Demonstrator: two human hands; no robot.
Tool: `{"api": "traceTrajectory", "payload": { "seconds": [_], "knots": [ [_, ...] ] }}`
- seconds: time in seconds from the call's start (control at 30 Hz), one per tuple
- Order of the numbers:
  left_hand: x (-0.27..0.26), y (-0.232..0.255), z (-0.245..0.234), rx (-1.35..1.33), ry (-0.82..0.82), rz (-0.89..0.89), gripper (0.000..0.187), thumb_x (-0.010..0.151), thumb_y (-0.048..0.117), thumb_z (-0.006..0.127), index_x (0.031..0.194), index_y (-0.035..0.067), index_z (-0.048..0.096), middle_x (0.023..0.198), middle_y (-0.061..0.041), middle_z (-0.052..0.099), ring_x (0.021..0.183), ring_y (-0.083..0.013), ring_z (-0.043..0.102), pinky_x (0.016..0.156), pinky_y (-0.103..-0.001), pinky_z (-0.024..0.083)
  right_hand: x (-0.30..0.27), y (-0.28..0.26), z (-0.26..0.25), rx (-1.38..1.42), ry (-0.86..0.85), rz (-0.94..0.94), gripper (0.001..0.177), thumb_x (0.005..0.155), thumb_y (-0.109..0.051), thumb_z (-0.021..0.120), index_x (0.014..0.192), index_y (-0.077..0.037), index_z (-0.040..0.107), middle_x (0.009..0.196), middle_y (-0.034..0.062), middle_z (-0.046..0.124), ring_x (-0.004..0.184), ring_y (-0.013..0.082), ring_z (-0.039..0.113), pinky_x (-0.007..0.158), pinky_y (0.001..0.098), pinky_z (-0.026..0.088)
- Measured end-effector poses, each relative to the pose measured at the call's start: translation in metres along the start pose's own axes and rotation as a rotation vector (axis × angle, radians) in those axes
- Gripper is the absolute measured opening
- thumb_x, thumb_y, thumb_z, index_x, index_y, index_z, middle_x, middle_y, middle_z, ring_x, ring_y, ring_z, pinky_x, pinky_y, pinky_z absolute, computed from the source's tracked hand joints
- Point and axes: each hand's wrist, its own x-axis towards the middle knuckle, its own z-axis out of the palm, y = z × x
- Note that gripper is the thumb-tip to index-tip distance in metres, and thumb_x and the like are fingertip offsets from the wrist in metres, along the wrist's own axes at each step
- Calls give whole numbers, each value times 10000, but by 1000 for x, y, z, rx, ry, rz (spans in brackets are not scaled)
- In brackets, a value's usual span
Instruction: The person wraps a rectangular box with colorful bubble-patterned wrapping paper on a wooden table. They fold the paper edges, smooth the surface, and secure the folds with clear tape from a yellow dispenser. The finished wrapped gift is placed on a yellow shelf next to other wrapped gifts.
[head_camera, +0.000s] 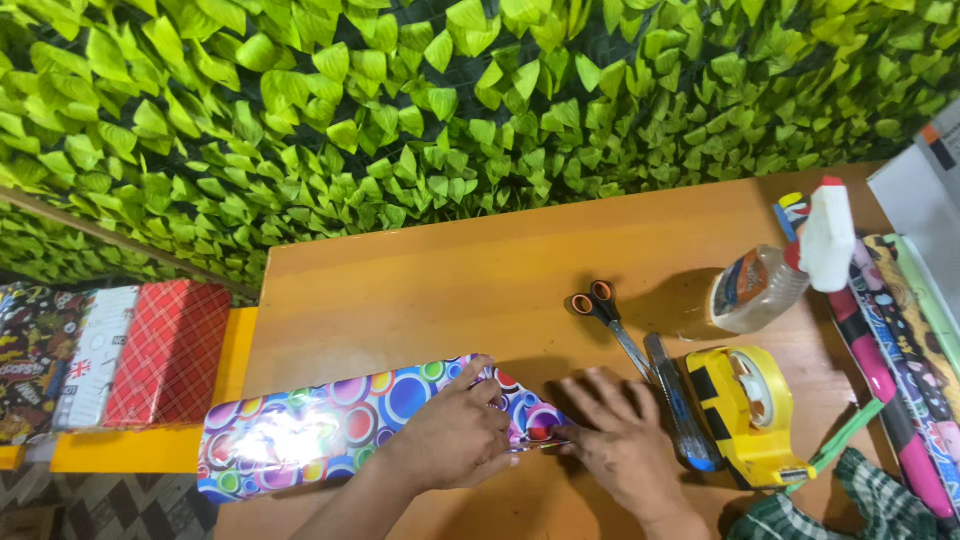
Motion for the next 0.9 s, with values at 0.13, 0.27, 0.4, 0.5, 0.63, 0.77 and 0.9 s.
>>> {"api": "traceTrajectory", "payload": {
  "seconds": [0.13,0.27,0.4,0.5,0.63,0.77,0.9],
  "knots": [
    [-2,-2,-1,5,2,-18,366,912,401,675,681,132,768,762,-46,694,1004,-304,604,1224,-589,237,10,-13,7,66,27,-103,423,597,-354,802,963,-147,840,1394,120,586,1314,337,443,1072,633,280],
    [2,2,0,-30,3,-25,375,905,404,676,664,130,762,763,-47,683,1022,-293,594,1225,-578,234,12,-10,10,-44,-140,-50,140,655,-235,815,752,-136,793,1409,19,638,1388,261,490,1121,551,307],
    [-2,-1,2,-56,14,-28,334,903,359,665,682,128,759,786,-24,688,1019,-279,582,1243,-589,216,5,11,-9,-49,-27,-21,169,679,-258,805,831,-191,838,1355,30,643,1342,286,493,1080,561,312],
    [-2,-3,4,-18,0,-15,350,915,366,669,680,121,757,780,-33,685,1013,-284,575,1230,-592,219,2,8,-7,2,72,-68,325,660,-353,786,906,-146,836,1375,94,609,1325,316,465,1061,570,298],
    [1,-1,4,-5,-3,-23,357,900,370,668,690,93,750,761,-48,680,1021,-277,584,1236,-592,220,-2,7,4,113,-41,-11,208,724,-314,803,840,-143,789,1430,4,629,1409,251,485,1161,514,316],
    [1,1,0,30,-8,-39,345,898,358,674,724,68,746,743,-72,679,1026,-288,594,1241,-577,229,-3,10,1,85,-15,65,228,672,-368,830,753,-156,805,1401,59,602,1399,334,418,1114,605,237],
    [4,1,0,12,-59,-66,351,853,383,703,728,58,749,746,-94,693,1013,-310,597,1210,-571,232,3,-11,10,81,-2,-3,392,646,-453,824,761,-84,756,1442,115,575,1413,370,384,1110,620,214]
  ]
}}
